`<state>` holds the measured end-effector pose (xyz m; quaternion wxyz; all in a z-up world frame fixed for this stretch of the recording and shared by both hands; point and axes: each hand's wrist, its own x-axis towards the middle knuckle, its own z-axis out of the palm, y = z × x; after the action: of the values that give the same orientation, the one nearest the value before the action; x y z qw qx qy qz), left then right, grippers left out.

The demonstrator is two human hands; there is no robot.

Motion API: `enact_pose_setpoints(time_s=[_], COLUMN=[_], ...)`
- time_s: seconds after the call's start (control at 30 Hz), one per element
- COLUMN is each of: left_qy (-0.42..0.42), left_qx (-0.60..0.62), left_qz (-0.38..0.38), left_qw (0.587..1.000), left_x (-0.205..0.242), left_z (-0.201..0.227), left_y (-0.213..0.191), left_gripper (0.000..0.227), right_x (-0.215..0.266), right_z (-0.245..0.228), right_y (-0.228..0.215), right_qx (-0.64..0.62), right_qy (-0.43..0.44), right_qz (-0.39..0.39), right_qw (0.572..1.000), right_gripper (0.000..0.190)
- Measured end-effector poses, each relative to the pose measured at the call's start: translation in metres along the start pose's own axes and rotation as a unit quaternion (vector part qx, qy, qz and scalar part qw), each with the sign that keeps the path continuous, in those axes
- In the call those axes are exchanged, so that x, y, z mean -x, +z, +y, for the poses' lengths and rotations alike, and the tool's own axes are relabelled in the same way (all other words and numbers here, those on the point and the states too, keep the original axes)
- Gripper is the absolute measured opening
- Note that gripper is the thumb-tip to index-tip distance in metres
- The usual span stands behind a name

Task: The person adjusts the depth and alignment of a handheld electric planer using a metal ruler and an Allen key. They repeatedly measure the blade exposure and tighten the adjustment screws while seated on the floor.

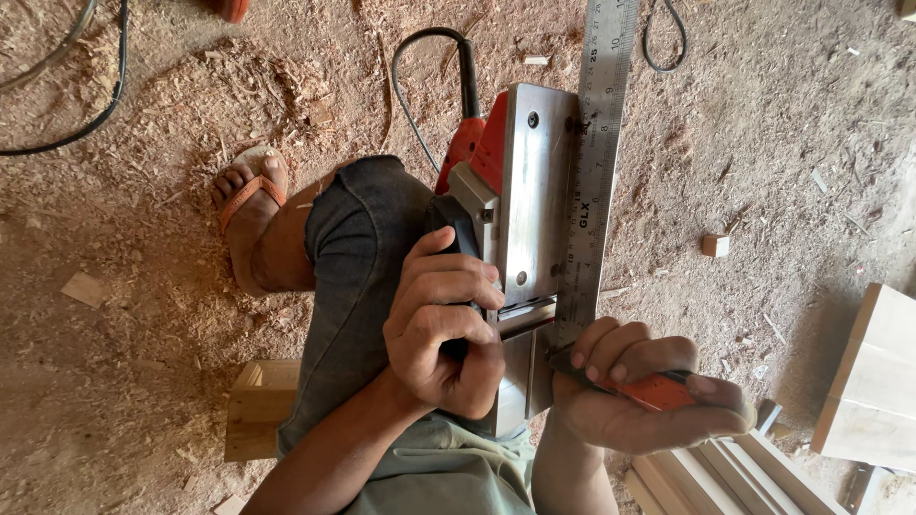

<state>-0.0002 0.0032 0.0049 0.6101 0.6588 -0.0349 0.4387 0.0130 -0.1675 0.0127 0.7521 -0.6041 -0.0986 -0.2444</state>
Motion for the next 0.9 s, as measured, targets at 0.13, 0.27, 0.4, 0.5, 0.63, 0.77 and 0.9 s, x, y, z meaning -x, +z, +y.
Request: enact_pose_setpoints(time_s=[0.13,0.27,0.4,0.5,0.63,0.77,0.9], left_qy=[-0.005,-0.007,0.003,0.009,0.011,0.014,0.011], left_qx=[0.018,0.014,0.004,-0.002,-0.006,-0.002,0.003], left_qz=[0.006,0.011,0.016,0.017,0.019,0.024,0.028], left_qw=[1.0,1.0,1.0,1.0,1.0,1.0,1.0], left_x=[-0.001,-0.001,0.0,-0.001,-0.001,0.0,-0.001], left_z=[0.001,0.002,0.002,0.001,0.002,0.002,0.003], left_y=[0.001,0.002,0.002,0.003,0.002,0.002,0.001], left_gripper=[0.02,0.021,0.022,0.022,0.022,0.023,0.023], right_x=[-0.001,-0.003,0.004,0.022,0.029,0.032,0.03], right_z=[0.002,-0.007,-0.027,-0.034,-0.03,-0.03,-0.029], right_y=[-0.002,-0.001,0.004,0.015,0.023,0.024,0.023], right_qx=[-0.024,-0.072,-0.064,-0.081,-0.066,-0.095,-0.091], right_qy=[-0.006,-0.01,-0.026,-0.001,-0.013,-0.001,0.012], right_qz=[-0.017,0.02,0.0,-0.004,-0.05,-0.057,-0.063], right_qw=[1.0,0.997,0.998,0.997,0.996,0.994,0.994], right_gripper=[0.042,0.048,0.051,0.05,0.047,0.049,0.048])
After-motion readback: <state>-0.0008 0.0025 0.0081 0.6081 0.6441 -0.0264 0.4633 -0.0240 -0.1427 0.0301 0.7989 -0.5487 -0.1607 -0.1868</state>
